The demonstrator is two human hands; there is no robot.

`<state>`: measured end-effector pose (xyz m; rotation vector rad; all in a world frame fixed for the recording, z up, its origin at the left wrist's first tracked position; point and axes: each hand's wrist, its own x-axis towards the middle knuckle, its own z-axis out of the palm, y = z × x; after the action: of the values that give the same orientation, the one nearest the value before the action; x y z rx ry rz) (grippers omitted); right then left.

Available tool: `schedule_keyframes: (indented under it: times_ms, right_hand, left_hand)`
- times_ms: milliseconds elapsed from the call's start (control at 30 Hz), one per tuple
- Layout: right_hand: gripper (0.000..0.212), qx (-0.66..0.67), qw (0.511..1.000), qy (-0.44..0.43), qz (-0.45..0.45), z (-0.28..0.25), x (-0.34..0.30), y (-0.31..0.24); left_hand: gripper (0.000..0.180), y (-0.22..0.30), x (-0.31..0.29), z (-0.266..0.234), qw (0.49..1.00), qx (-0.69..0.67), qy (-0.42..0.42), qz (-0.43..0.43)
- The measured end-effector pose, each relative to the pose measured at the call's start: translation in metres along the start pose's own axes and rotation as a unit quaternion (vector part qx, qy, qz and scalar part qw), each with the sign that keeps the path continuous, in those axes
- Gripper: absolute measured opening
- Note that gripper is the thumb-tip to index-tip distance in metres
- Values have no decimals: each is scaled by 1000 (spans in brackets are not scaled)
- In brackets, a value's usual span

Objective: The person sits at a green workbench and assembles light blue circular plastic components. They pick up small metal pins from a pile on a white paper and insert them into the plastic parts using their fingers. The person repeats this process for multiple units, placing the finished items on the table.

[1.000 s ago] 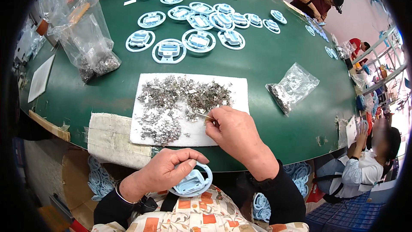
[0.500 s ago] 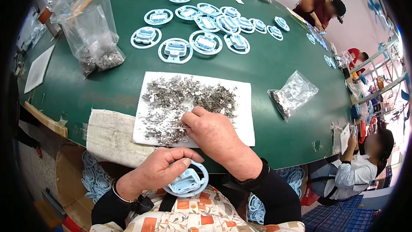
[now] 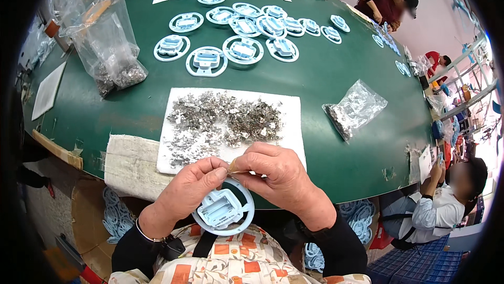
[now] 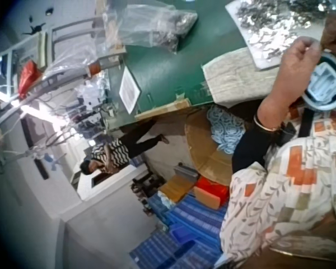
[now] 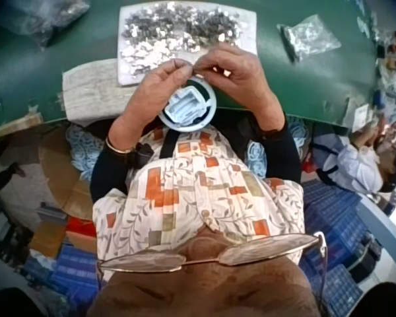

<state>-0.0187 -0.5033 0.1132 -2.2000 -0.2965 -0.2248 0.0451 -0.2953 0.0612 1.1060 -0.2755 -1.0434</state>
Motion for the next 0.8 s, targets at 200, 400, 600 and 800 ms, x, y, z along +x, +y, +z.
schedule_keyframes:
  times_ms: [200, 400, 600, 800]
  right_hand:
    - [16, 32, 996, 52, 60, 1, -17, 10]
    - [10, 143, 968, 34, 203, -5, -24, 6]
    - [8, 152, 964, 61, 209, -9, -38, 2]
    - [8, 58, 983, 47, 170, 0, -48, -1]
  left_hand:
    - [20, -2, 7, 8, 1000, -16, 5, 5]
    - [21, -9, 14, 18, 981, 156, 42, 111]
    - [20, -9, 15, 27, 983, 126, 90, 103]
    - [23, -14, 20, 22, 968, 215, 101, 82]
